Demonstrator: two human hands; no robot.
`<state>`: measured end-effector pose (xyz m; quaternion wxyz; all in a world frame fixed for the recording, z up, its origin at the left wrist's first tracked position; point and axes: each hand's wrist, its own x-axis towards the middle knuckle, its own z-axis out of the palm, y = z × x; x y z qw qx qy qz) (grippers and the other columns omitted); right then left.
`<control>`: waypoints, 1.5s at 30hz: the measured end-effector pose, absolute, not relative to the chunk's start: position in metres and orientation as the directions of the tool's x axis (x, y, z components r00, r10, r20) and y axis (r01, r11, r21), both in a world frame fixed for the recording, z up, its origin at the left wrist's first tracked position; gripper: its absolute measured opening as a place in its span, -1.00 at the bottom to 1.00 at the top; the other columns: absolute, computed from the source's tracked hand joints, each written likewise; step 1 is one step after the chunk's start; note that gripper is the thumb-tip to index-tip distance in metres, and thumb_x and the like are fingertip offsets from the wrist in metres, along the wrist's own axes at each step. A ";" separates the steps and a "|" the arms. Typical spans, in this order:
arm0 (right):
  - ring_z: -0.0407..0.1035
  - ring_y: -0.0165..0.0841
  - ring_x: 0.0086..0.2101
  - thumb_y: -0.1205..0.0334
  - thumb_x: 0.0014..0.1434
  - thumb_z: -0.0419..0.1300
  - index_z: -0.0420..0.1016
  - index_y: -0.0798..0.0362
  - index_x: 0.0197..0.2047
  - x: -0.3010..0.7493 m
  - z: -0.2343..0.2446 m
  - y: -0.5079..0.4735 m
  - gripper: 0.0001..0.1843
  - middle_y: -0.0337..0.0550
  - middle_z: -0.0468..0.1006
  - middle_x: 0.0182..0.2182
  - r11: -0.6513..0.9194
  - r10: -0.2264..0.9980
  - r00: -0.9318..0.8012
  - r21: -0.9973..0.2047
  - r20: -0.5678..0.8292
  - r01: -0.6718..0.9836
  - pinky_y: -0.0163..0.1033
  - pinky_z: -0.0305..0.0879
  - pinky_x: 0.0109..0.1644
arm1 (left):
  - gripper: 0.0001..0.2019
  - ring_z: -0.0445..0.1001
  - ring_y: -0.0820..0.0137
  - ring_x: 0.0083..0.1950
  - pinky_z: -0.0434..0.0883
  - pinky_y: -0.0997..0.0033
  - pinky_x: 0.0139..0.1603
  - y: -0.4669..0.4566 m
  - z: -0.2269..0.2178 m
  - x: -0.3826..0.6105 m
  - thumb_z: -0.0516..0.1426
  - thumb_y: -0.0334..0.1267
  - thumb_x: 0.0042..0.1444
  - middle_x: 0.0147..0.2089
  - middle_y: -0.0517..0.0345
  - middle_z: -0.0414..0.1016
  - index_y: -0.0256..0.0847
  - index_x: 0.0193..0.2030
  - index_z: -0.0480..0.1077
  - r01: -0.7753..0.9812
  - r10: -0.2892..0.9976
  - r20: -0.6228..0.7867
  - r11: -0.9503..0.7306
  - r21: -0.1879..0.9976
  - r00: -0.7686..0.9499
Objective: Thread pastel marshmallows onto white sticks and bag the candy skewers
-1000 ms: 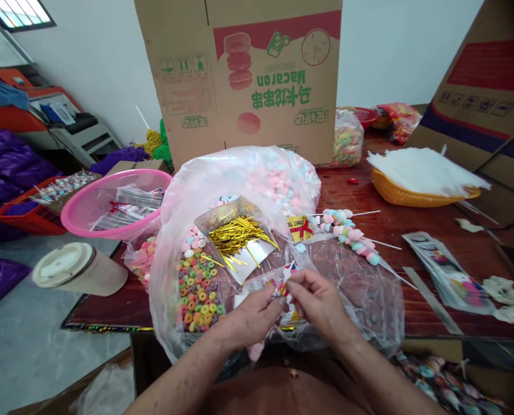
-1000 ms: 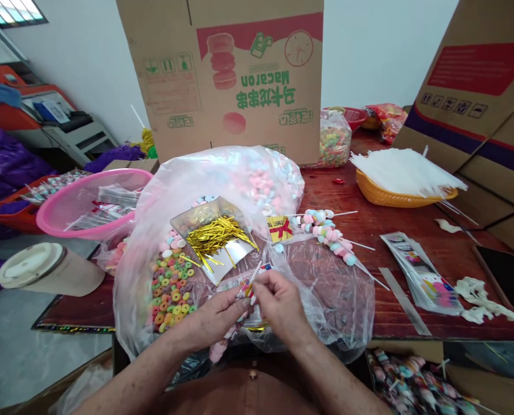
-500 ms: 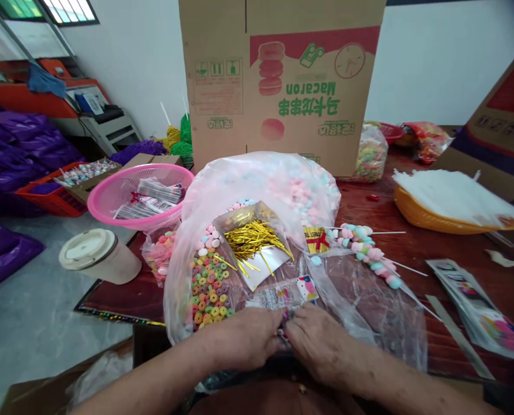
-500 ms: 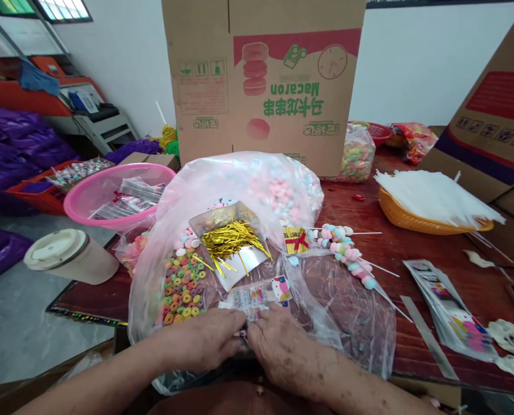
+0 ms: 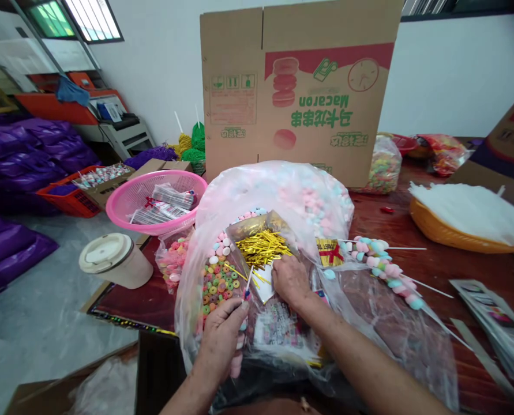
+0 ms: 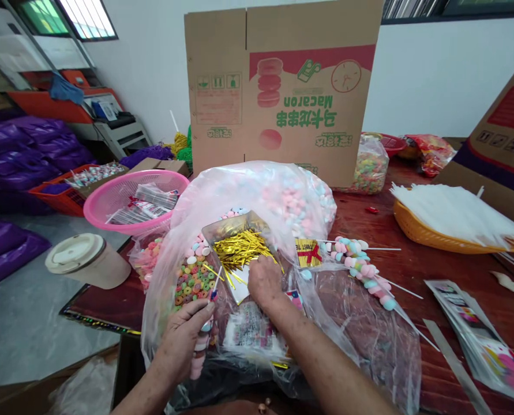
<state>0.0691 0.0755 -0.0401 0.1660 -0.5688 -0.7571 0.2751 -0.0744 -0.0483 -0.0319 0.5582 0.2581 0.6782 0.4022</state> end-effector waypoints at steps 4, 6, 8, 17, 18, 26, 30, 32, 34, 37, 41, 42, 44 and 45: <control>0.28 -0.17 -0.13 0.40 0.09 -0.01 0.32 0.12 -0.42 0.080 -0.040 0.061 -0.88 0.11 0.43 -0.27 0.222 0.964 -0.264 -0.561 0.007 0.797 -0.08 0.17 -0.08 | -0.60 0.07 0.62 -0.77 0.02 0.65 -0.87 -0.042 -0.028 -0.071 0.18 0.06 -0.12 -0.61 0.31 0.31 -0.20 -0.25 0.33 -0.344 0.789 -0.581 0.498 0.796 -0.203; 0.33 -0.31 -0.31 0.32 0.17 -0.07 0.26 0.07 -0.40 0.096 -0.033 0.047 -0.85 -0.06 0.43 -0.38 0.214 0.957 -0.290 -0.628 -0.020 0.749 -0.21 0.24 -0.23 | -0.61 0.06 0.64 -0.77 0.03 0.67 -0.87 -0.036 -0.022 -0.066 0.22 0.04 -0.17 -0.61 0.31 0.31 -0.23 -0.32 0.35 -0.379 0.823 -0.550 0.467 0.799 -0.145; 0.24 -0.43 -0.55 0.19 0.24 -0.15 0.18 0.02 -0.37 0.109 -0.025 0.031 -0.80 -0.25 0.37 -0.54 0.129 0.933 -0.347 -0.806 -0.100 0.578 -0.33 0.20 -0.45 | -0.61 0.08 0.64 -0.76 0.07 0.65 -0.88 -0.030 -0.016 -0.056 0.25 0.00 -0.19 -0.59 0.28 0.33 -0.25 -0.31 0.37 -0.407 0.855 -0.517 0.460 0.789 -0.038; 0.13 -0.47 -0.55 0.11 0.15 0.04 0.33 0.06 -0.45 0.134 -0.021 -0.015 -0.77 -0.31 0.28 -0.60 0.083 0.953 -0.301 -0.940 -0.022 0.331 -0.36 0.07 -0.48 | -0.66 0.04 0.61 -0.83 0.12 0.57 -0.93 -0.016 -0.009 -0.007 0.28 -0.06 -0.23 -0.69 0.31 0.29 -0.27 -0.44 0.33 -0.487 0.892 -0.441 0.432 0.759 0.104; 0.13 -0.47 -0.55 0.12 0.15 0.04 0.34 0.07 -0.47 0.140 -0.019 -0.016 -0.75 -0.30 0.27 -0.61 0.109 0.965 -0.264 -0.927 0.011 0.360 -0.36 0.07 -0.48 | -0.66 0.06 0.61 -0.81 0.14 0.57 -0.93 -0.017 -0.010 -0.006 0.28 -0.06 -0.23 -0.67 0.29 0.32 -0.26 -0.43 0.33 -0.473 0.884 -0.454 0.447 0.759 0.107; 0.10 -0.49 -0.59 0.03 0.14 0.03 0.28 0.06 -0.54 0.144 -0.002 -0.021 -0.67 -0.33 0.23 -0.65 0.052 0.962 -0.273 -0.965 -0.022 0.258 -0.38 0.04 -0.53 | -0.65 0.01 0.62 -0.82 0.02 0.63 -0.92 -0.022 -0.014 0.005 0.19 -0.04 -0.10 -0.70 0.40 0.17 -0.26 -0.25 0.37 -0.271 0.876 -0.472 0.481 0.834 0.101; 0.07 -0.50 -0.62 -0.03 0.12 0.02 0.23 0.05 -0.55 0.132 -0.014 -0.019 -0.64 -0.35 0.22 -0.68 -0.024 0.950 -0.301 -0.978 -0.088 0.209 -0.39 0.02 -0.56 | -0.71 0.06 0.63 -0.76 0.03 0.68 -0.83 -0.026 -0.017 0.008 0.15 -0.11 -0.05 -0.67 0.37 0.18 -0.27 -0.24 0.39 -0.220 0.875 -0.470 0.485 0.847 0.118; 0.07 -0.50 -0.63 -0.03 0.11 0.02 0.23 0.05 -0.55 0.132 -0.018 -0.019 -0.64 -0.36 0.21 -0.69 -0.044 0.951 -0.292 -0.978 -0.104 0.204 -0.39 0.02 -0.56 | -0.76 0.13 0.63 -0.72 0.08 0.69 -0.76 -0.029 -0.017 0.006 0.13 -0.15 -0.03 -0.64 0.34 0.21 -0.27 -0.27 0.39 -0.218 0.889 -0.446 0.458 0.862 0.106; 0.07 -0.49 -0.63 0.00 0.11 0.00 0.21 0.03 -0.57 0.133 -0.020 -0.019 -0.65 -0.35 0.21 -0.70 -0.032 0.965 -0.246 -0.967 -0.096 0.253 -0.38 0.02 -0.56 | -0.76 0.15 0.63 -0.70 0.09 0.68 -0.74 -0.032 -0.015 0.004 0.12 -0.16 -0.01 -0.62 0.34 0.21 -0.27 -0.25 0.39 -0.218 0.896 -0.427 0.443 0.870 0.119; 0.11 -0.46 -0.59 0.11 0.12 -0.01 0.19 0.03 -0.57 0.134 -0.022 -0.021 -0.71 -0.32 0.25 -0.67 0.089 0.979 -0.201 -0.917 0.010 0.389 -0.36 0.02 -0.51 | -0.74 0.13 0.63 -0.76 0.01 0.65 -0.80 -0.035 -0.008 0.002 0.11 -0.09 0.02 -0.61 0.35 0.20 -0.23 -0.24 0.37 -0.121 0.881 -0.413 0.447 0.886 0.232; 0.15 -0.45 -0.56 0.15 0.15 -0.03 0.21 0.04 -0.55 0.139 -0.027 -0.024 -0.73 -0.29 0.29 -0.63 0.166 0.977 -0.197 -0.880 0.084 0.446 -0.35 0.03 -0.48 | -0.71 0.08 0.66 -0.79 -0.02 0.64 -0.82 -0.035 -0.004 0.005 0.12 0.00 0.01 -0.60 0.37 0.18 -0.22 -0.39 0.31 -0.111 0.869 -0.424 0.462 0.880 0.255; 0.13 -0.45 -0.57 0.12 0.16 -0.04 0.21 0.04 -0.54 0.142 -0.027 -0.025 -0.71 -0.30 0.27 -0.64 0.146 0.983 -0.166 -0.891 0.081 0.430 -0.36 0.03 -0.50 | -0.71 0.08 0.67 -0.77 0.00 0.66 -0.80 -0.034 -0.005 0.006 0.14 -0.01 -0.01 -0.61 0.37 0.18 -0.22 -0.41 0.30 -0.172 0.870 -0.435 0.477 0.862 0.234; 0.09 -0.47 -0.59 0.05 0.19 -0.05 0.20 0.03 -0.52 0.147 -0.027 -0.026 -0.68 -0.34 0.21 -0.65 0.107 0.991 -0.116 -0.929 0.070 0.355 -0.37 0.04 -0.52 | -0.72 0.09 0.67 -0.72 0.05 0.69 -0.75 -0.031 -0.007 0.008 0.19 -0.06 -0.06 -0.60 0.35 0.21 -0.24 -0.41 0.30 -0.307 0.858 -0.473 0.513 0.801 0.201; 0.08 -0.47 -0.59 0.04 0.19 -0.05 0.20 0.03 -0.51 0.148 -0.027 -0.027 -0.68 -0.34 0.20 -0.65 0.104 0.990 -0.124 -0.943 0.067 0.316 -0.38 0.05 -0.53 | -0.72 0.10 0.67 -0.69 0.07 0.69 -0.72 -0.029 -0.008 0.009 0.22 -0.09 -0.10 -0.60 0.34 0.22 -0.25 -0.41 0.29 -0.360 0.850 -0.492 0.526 0.770 0.189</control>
